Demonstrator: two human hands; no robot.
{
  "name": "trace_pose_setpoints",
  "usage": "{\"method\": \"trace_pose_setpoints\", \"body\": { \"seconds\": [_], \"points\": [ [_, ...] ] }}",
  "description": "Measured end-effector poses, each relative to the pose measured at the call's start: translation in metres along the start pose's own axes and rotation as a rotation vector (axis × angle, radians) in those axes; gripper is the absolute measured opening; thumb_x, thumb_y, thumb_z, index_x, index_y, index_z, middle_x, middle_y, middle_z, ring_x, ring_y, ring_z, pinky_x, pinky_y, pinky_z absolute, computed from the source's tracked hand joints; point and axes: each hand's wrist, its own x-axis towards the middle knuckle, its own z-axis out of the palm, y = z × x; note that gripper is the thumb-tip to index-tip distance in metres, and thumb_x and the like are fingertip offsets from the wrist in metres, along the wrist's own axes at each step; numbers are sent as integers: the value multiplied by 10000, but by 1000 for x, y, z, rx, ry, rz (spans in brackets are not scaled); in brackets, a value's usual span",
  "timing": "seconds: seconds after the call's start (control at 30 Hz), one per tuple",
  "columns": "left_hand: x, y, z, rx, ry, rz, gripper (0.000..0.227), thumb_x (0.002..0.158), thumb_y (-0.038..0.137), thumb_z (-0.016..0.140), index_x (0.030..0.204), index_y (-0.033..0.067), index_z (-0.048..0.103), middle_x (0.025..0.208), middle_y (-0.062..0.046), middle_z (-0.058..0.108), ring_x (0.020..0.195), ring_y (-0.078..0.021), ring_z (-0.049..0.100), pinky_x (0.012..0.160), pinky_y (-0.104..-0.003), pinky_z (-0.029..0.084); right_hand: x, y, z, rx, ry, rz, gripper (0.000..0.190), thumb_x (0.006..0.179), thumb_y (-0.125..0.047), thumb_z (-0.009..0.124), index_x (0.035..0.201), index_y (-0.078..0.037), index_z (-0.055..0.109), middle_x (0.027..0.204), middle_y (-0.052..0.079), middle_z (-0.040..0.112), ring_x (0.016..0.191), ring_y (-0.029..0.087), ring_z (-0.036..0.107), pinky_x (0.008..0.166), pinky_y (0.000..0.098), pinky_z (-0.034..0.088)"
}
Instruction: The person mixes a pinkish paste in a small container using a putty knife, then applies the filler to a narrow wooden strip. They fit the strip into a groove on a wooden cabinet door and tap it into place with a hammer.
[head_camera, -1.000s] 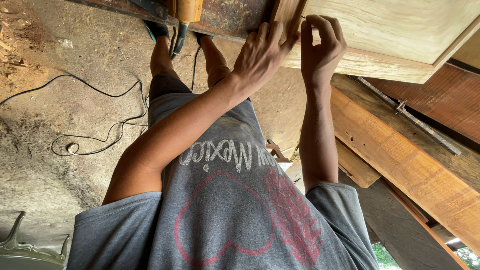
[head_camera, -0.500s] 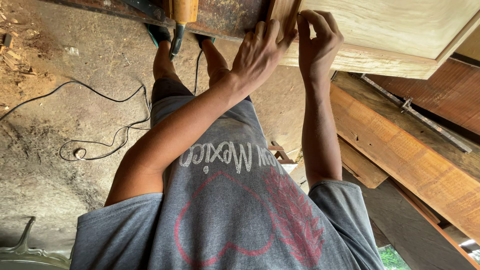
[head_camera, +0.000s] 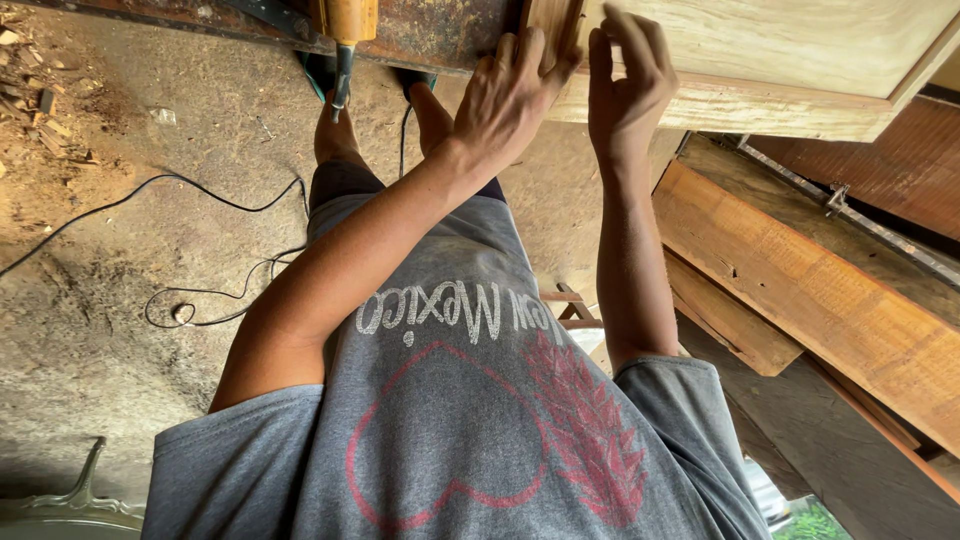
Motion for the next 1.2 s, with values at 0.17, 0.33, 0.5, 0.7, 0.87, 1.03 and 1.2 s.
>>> {"method": "trace_pose_setpoints", "body": {
  "seconds": [0.17,0.33,0.5,0.7,0.87,1.03,1.2],
  "points": [
    [6,-3,-23,-43,-32,9,595,1007,54,642,1551,242,492,1254,-242,501,953,-340,621,563,-339,605,-18,5,-24,52,105,78,320,1011,1,751,1311,-92,694,1112,100,760,969,168,763,822,322,670],
    [14,-14,-44,-270,-138,-183,519,1075,301,699,1546,206,504,1094,-131,587,863,-237,615,614,-341,585,-47,5,-54,112,162,239,271,1018,-28,740,1286,-51,706,1141,122,751,992,205,760,852,334,645],
    [93,-49,-21,-288,219,-364,555,1032,339,746,1488,116,519,1210,-145,647,1062,-273,646,867,-434,588,-57,8,-66,162,214,343,225,1011,-56,737,1234,-24,727,1133,137,744,972,215,755,831,320,622],
    [159,-72,17,-313,203,-547,799,902,507,858,1430,59,460,1391,-237,571,1283,-369,567,1003,-474,531,-63,21,-76,223,264,381,214,1008,-50,734,1217,-6,729,1143,131,738,1009,214,739,852,314,615],
    [154,-84,30,-515,232,-505,827,895,407,874,1455,27,398,1434,-235,546,1353,-404,488,1085,-515,426,-69,35,-85,287,277,444,197,1015,-36,717,1206,6,736,1134,126,737,1023,216,734,872,319,601],
    [154,-95,50,-630,183,-536,724,957,354,877,1503,112,467,1572,-180,527,1507,-346,424,1243,-546,382,-70,52,-85,306,243,467,198,1003,-52,729,1194,3,734,1134,128,732,1003,213,733,851,305,617],
    [156,-94,42,-654,192,-559,902,946,229,858,1609,100,260,1670,-274,193,1551,-443,118,1214,-625,186,-63,60,-84,346,214,413,192,1024,-65,723,1209,-14,731,1150,132,735,1028,218,743,866,316,642]
  ]
}}
